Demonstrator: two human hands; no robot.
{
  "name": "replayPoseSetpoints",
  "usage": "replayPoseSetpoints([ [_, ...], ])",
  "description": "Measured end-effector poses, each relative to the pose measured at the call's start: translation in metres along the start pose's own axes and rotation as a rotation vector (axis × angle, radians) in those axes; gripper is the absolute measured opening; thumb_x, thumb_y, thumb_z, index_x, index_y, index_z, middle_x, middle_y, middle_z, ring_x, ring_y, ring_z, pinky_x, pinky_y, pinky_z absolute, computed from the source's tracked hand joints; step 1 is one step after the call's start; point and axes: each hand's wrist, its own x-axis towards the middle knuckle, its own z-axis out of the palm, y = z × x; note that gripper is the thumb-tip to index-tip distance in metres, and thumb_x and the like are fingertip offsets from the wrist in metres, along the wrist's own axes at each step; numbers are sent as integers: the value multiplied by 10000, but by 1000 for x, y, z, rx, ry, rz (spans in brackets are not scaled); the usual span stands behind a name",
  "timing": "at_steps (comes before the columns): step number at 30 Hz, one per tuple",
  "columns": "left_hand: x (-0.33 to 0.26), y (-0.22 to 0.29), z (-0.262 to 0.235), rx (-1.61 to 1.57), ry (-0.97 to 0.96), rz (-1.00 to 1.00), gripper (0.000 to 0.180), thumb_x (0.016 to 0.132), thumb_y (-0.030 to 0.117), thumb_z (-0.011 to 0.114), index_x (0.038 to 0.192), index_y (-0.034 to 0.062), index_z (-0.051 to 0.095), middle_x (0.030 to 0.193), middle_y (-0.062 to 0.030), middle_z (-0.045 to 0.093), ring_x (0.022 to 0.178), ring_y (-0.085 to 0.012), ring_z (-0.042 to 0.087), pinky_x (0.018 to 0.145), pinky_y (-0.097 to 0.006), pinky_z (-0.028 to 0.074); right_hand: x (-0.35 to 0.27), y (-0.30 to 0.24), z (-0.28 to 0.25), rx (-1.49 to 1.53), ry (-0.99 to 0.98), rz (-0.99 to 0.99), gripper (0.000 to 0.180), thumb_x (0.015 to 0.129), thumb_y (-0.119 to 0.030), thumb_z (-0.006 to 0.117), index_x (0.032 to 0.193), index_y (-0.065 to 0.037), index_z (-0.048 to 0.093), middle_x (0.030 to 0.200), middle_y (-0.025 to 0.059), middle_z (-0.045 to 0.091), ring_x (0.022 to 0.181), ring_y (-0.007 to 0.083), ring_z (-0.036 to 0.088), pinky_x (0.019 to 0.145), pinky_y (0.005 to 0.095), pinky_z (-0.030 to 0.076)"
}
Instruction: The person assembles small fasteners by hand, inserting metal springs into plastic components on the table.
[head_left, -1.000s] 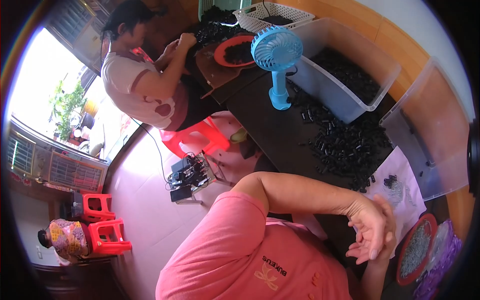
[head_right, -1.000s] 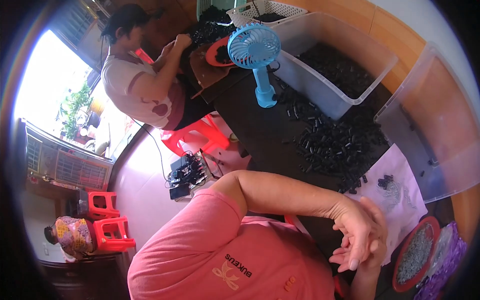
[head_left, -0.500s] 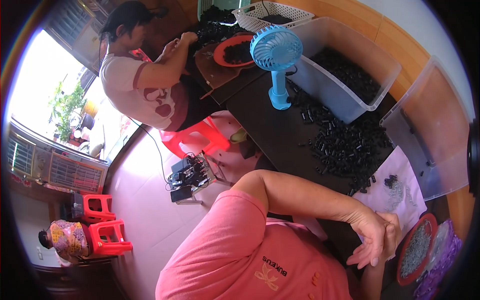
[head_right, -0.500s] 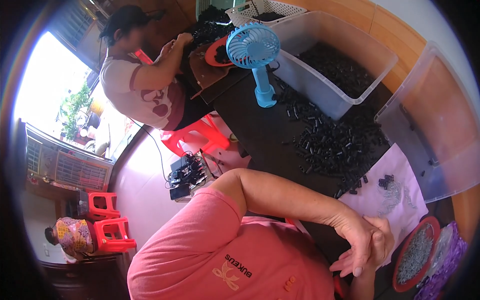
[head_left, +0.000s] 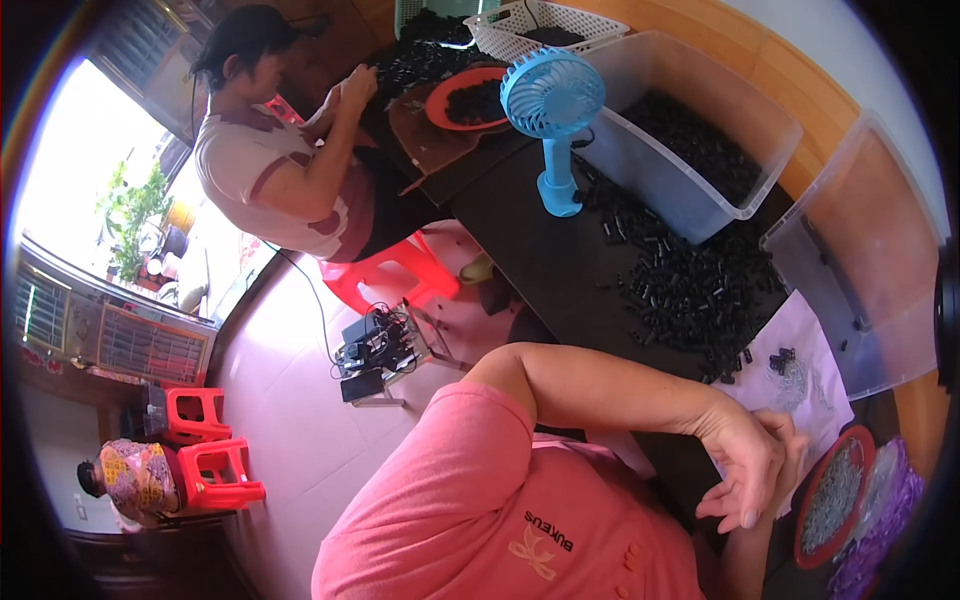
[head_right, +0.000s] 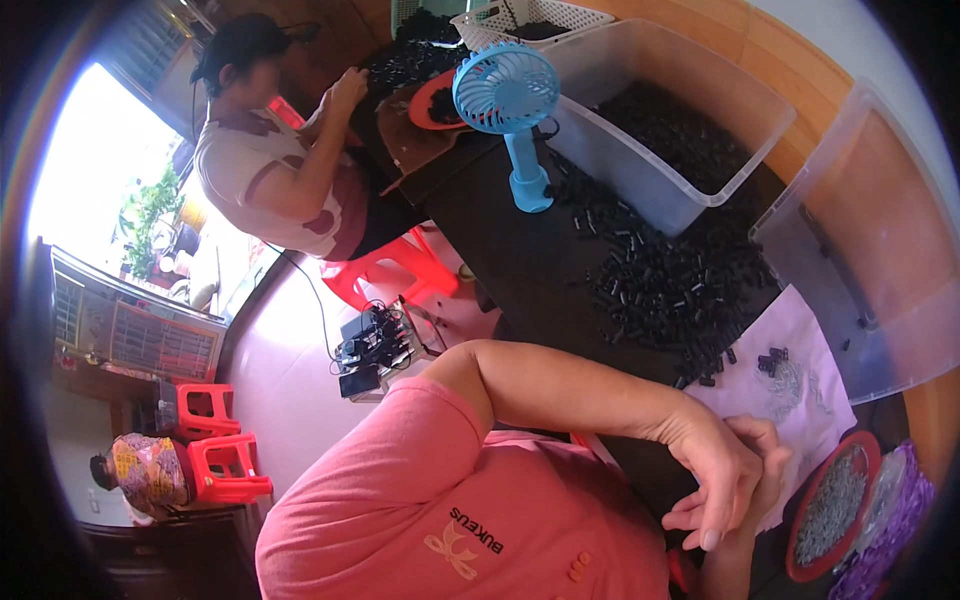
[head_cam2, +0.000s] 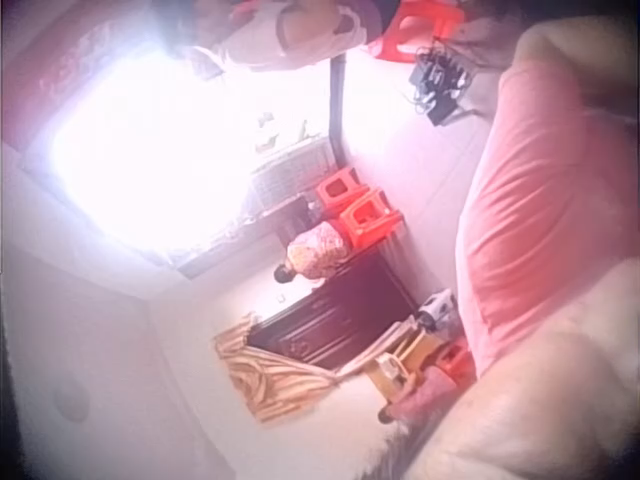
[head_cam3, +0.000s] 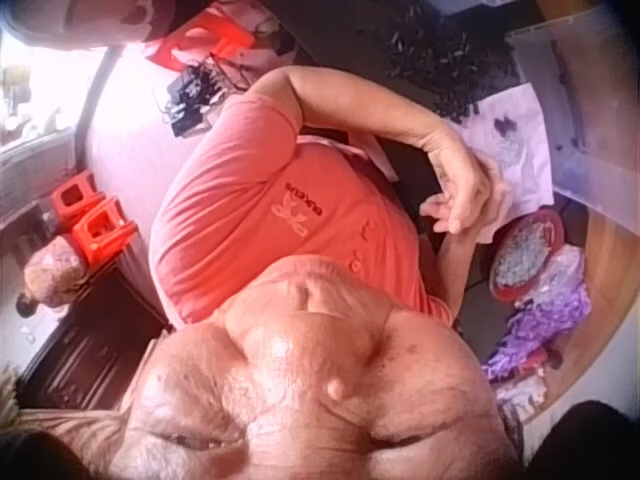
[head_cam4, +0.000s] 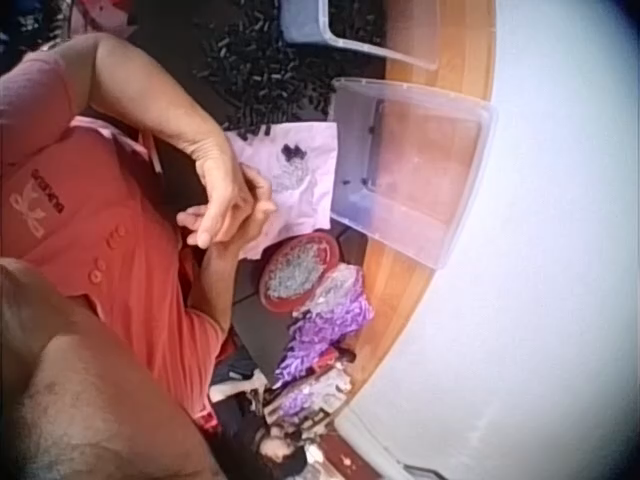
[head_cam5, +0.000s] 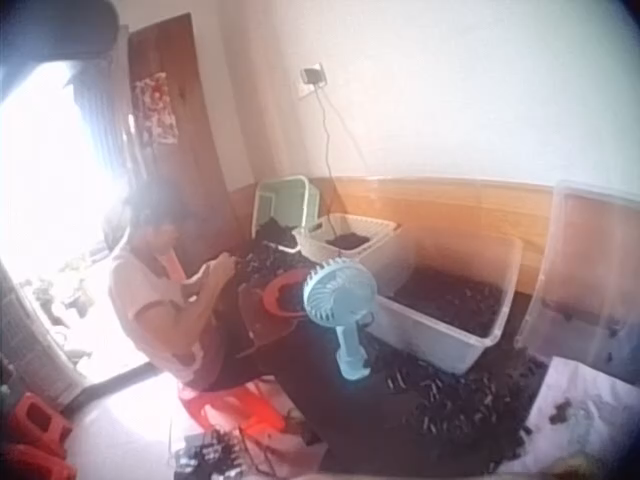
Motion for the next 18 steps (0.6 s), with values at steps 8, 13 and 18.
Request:
replayPoseSetpoints([
  [8, 28, -40, -22, -658, -320, 1000, 245, 834, 368, 621, 983, 196, 710, 848, 46, 686, 750, -164, 638, 1035, -561, 358, 0, -26, 14, 421, -251, 131, 801, 991, -649, 244, 1197, 83, 495, 951, 191, 631, 780, 257, 627, 691, 326, 530],
  [13, 29, -54, -43, -657, -593, 1058, 276, 804, 240, 623, 1060, 180, 705, 1210, 5, 579, 1034, -183, 569, 1056, -492, 365, 0, -25, 9, 237, -297, 60, 888, 964, -688, 225, 1278, 110, 453, 969, 195, 618, 777, 254, 623, 654, 347, 527],
  [18, 6, -65, -78, -1167, -485, 1011, 283, 858, 230, 555, 1055, 62, 670, 1236, -46, 607, 1120, -158, 571, 978, -329, 435, 6, -1, -10, 104, -298, 20, 918, 951, -697, 220, 1306, 122, 436, 972, 192, 610, 762, 245, 611, 625, 355, 520],
])
